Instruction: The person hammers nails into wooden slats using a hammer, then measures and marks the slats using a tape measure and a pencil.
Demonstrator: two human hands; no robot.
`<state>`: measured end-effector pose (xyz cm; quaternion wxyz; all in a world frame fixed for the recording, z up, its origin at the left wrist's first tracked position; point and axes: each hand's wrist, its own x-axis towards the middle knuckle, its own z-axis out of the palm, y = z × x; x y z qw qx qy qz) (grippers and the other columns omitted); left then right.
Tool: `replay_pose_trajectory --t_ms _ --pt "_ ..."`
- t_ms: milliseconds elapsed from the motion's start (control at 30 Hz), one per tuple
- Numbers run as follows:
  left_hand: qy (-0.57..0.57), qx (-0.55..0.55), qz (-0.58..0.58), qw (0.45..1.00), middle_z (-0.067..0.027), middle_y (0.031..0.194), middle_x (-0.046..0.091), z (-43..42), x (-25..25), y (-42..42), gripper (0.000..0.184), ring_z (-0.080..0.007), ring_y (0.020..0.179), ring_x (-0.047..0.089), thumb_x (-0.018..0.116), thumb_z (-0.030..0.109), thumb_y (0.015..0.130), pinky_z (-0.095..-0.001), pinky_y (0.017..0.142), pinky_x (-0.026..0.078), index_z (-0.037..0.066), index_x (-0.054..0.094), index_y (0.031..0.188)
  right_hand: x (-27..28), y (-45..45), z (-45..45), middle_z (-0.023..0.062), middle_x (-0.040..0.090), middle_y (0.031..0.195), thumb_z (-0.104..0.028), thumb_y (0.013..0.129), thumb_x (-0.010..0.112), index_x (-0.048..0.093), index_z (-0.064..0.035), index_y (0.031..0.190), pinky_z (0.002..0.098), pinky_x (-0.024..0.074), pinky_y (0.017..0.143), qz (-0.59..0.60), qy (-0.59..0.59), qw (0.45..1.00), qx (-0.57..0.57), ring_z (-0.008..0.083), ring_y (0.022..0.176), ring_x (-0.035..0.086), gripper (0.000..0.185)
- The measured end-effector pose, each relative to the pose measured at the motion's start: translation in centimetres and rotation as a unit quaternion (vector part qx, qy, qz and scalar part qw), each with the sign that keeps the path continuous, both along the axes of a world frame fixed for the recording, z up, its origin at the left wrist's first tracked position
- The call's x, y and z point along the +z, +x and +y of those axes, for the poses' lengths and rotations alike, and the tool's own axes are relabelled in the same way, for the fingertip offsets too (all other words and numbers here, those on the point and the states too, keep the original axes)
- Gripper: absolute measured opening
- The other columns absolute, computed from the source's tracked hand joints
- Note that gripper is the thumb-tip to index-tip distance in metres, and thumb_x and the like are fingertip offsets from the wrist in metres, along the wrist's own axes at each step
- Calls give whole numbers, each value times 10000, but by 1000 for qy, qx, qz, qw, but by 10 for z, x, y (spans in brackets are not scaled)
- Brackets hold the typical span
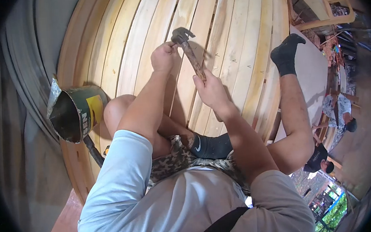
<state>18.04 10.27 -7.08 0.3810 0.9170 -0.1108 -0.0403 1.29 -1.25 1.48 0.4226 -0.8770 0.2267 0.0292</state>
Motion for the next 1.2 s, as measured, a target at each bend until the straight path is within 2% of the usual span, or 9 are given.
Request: replay_pose_trajectory --t_ms 333,533,600,700,867,933,1067,1133,1200 --pt "19 -2 18 1000 -108 939 756 1 8 2 155 -310 869 719 707 231 865 -416 796 574 153 793 968 27 10 3 275 650 781 -321 970 612 591 19 983 493 501 696 48 -29 998 8 455 782 669 342" --pt "-187 166 117 961 -172 850 737 23 43 21 190 -311 793 715 704 188 840 -427 749 559 15 733 911 46 1 15 287 648 788 -355 970 601 598 33 972 488 499 706 -50 -1 998 -30 447 810 675 388" --pt "-331 367 231 838 -143 778 684 41 36 40 201 -240 638 629 666 174 828 -415 597 509 -20 644 875 35 1 16 279 644 777 -350 965 612 597 34 945 486 495 696 -52 5 998 -18 441 792 667 385" --pt "-501 339 342 719 -94 731 621 64 50 41 164 -178 530 490 586 166 856 -366 477 416 4 589 882 30 11 16 269 645 766 -308 957 635 592 31 905 478 489 679 15 -6 1000 -17 434 760 657 346" --pt "-584 284 374 662 -64 666 553 71 65 24 179 -137 499 423 442 92 885 -319 441 367 12 589 945 27 -3 29 216 613 708 -291 930 650 584 25 889 447 489 667 -101 7 994 -45 358 675 625 326" --pt "-569 162 411 693 -74 707 564 62 65 10 203 -147 549 469 441 37 907 -320 487 434 -43 591 1019 33 -10 33 163 584 698 -291 871 660 585 7 899 415 490 670 -128 67 988 -57 274 663 590 308" --pt "-587 -52 440 678 -193 1046 632 43 78 -38 230 -244 959 655 459 -8 970 -363 891 553 -174 520 1117 64 10 36 200 671 858 -341 847 664 652 -2 929 448 510 763 -72 74 990 -92 342 808 651 349" --pt "-619 -10 420 663 -228 1172 667 38 91 -63 381 -238 1029 663 493 2 943 -297 819 514 -207 533 1259 56 16 35 220 691 907 -360 850 666 685 -13 950 466 520 804 -103 27 990 -97 375 871 667 362" --pt "-613 -45 424 665 -277 1321 606 42 94 -70 445 -275 1191 633 476 -14 949 -345 942 527 -210 462 1348 56 19 38 231 705 942 -380 856 671 709 -21 959 479 527 836 -123 -1 988 -93 397 922 680 376"
